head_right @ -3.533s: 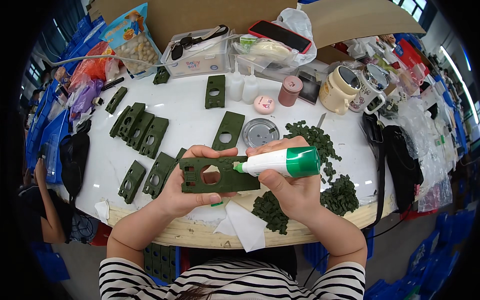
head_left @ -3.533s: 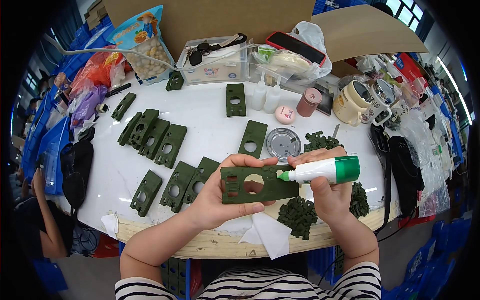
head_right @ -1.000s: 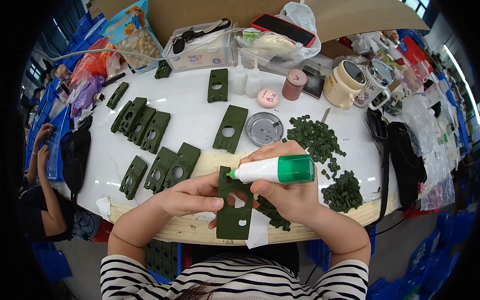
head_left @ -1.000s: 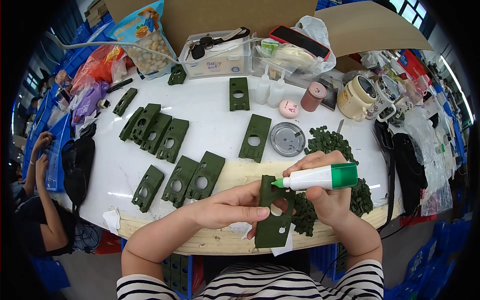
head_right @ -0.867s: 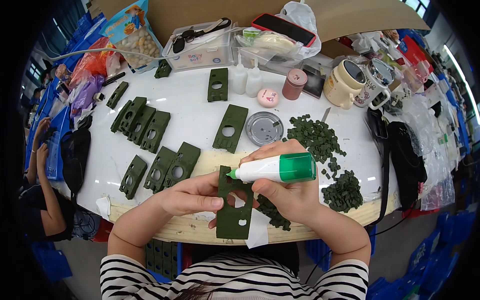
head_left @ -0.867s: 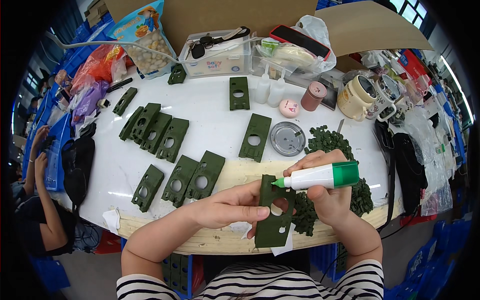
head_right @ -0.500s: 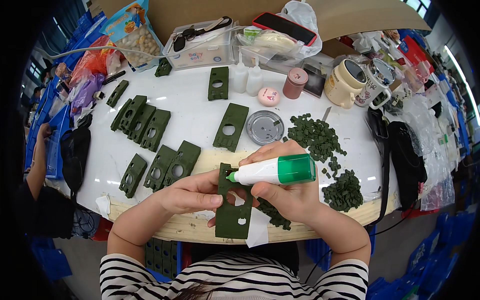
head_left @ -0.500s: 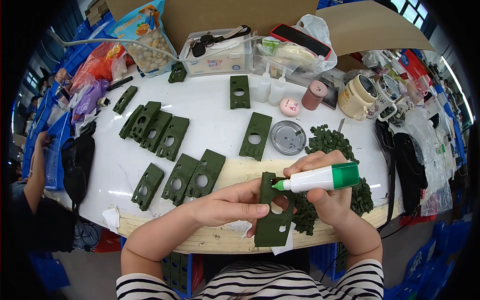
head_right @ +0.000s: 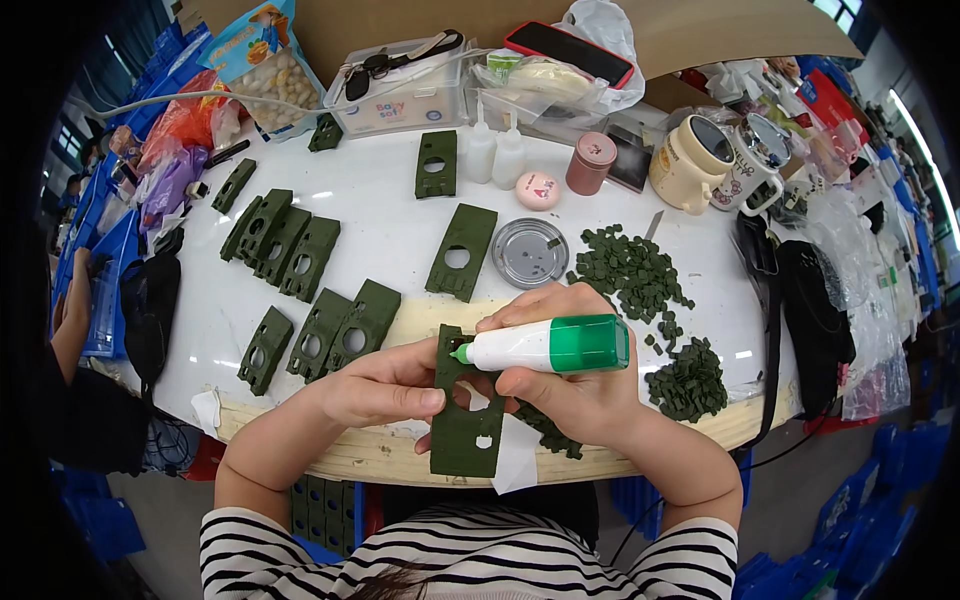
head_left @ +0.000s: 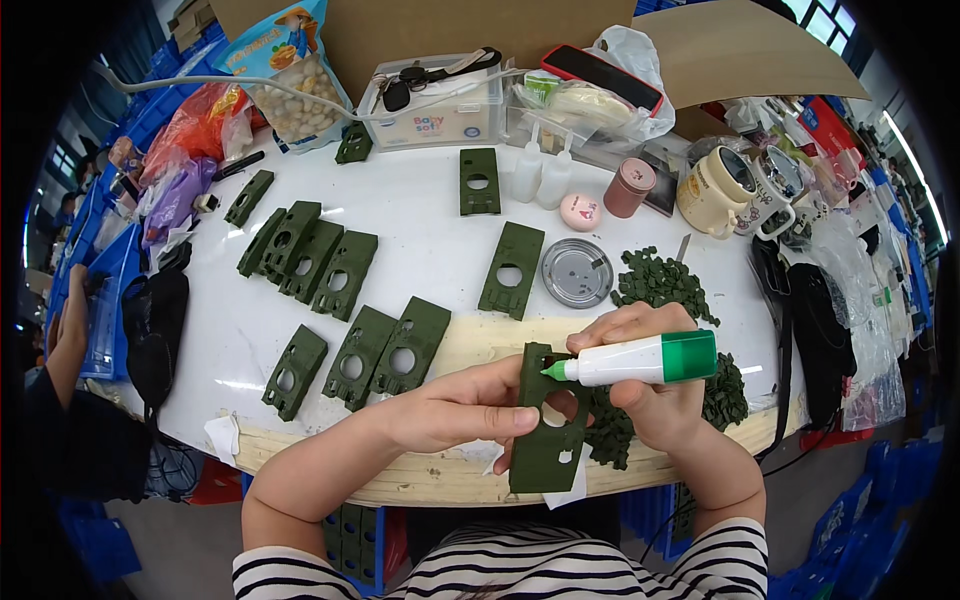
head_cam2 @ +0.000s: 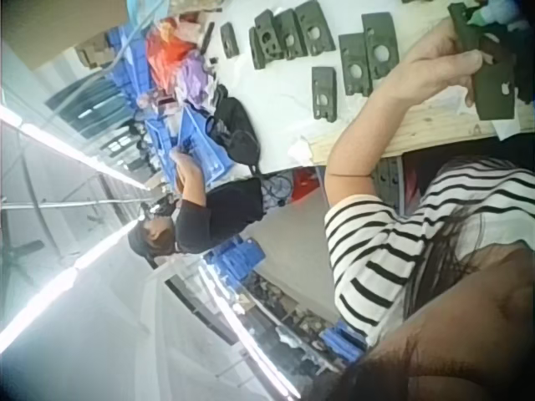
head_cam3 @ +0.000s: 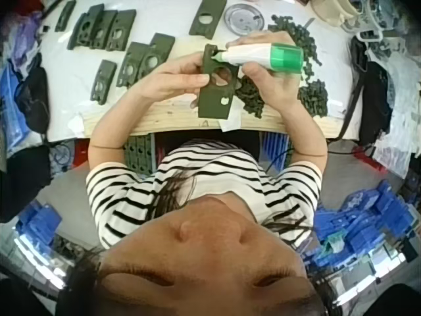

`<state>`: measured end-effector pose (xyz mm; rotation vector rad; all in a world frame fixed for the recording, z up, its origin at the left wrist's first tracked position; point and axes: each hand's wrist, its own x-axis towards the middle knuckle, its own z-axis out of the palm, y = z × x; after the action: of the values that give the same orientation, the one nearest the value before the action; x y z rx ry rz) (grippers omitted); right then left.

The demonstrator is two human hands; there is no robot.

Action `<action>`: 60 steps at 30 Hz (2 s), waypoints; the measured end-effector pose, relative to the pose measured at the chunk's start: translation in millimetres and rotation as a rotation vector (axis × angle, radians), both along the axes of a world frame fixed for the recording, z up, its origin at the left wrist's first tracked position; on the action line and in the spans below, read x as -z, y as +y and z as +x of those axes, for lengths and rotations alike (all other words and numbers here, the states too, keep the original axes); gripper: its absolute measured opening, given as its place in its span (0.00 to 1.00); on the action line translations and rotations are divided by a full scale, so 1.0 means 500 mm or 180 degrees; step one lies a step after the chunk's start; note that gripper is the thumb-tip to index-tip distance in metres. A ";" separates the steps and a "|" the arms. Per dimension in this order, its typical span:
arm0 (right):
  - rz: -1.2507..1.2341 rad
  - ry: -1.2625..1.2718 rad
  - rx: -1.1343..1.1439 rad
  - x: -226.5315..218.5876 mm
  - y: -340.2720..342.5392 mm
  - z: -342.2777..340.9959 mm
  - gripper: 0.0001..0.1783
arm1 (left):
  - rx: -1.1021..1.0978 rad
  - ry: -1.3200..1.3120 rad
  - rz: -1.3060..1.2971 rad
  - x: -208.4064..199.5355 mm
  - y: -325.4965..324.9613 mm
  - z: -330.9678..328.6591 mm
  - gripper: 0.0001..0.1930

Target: Applying glue to toy tank parts and assembling them on a factory workbench.

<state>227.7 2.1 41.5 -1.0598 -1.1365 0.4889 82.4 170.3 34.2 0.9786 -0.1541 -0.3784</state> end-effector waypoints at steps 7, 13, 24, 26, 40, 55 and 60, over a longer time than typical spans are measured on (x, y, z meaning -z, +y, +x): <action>-0.0005 0.0426 0.0351 -0.018 0.006 0.013 0.23 | -0.0168 0.0001 -0.0077 -0.003 0.003 0.003 0.30; -0.0190 0.0387 0.0393 -0.027 0.007 0.007 0.24 | -0.0295 -0.0022 -0.0012 -0.004 0.000 0.002 0.32; 0.0101 0.0556 0.0217 -0.010 0.008 0.014 0.19 | -0.0357 -0.0034 0.0038 -0.005 -0.001 0.002 0.31; 0.0204 0.0622 0.0130 -0.007 0.007 0.017 0.17 | -0.0445 0.0010 0.0052 -0.007 -0.004 0.002 0.31; 0.0211 0.0527 0.0165 -0.008 0.008 0.016 0.18 | -0.0454 0.0027 0.0059 -0.008 -0.003 0.001 0.31; 0.0273 0.0452 0.0082 -0.009 0.011 0.017 0.19 | -0.0510 0.0121 -0.0054 -0.012 -0.002 0.002 0.34; 0.0273 0.0459 0.0099 -0.008 0.011 0.016 0.19 | -0.0413 0.0026 -0.0022 -0.009 0.000 0.003 0.34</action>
<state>235.6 7.7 45.6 -0.9514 -1.0037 0.4800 84.0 170.4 38.6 0.9746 -0.0838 -0.2626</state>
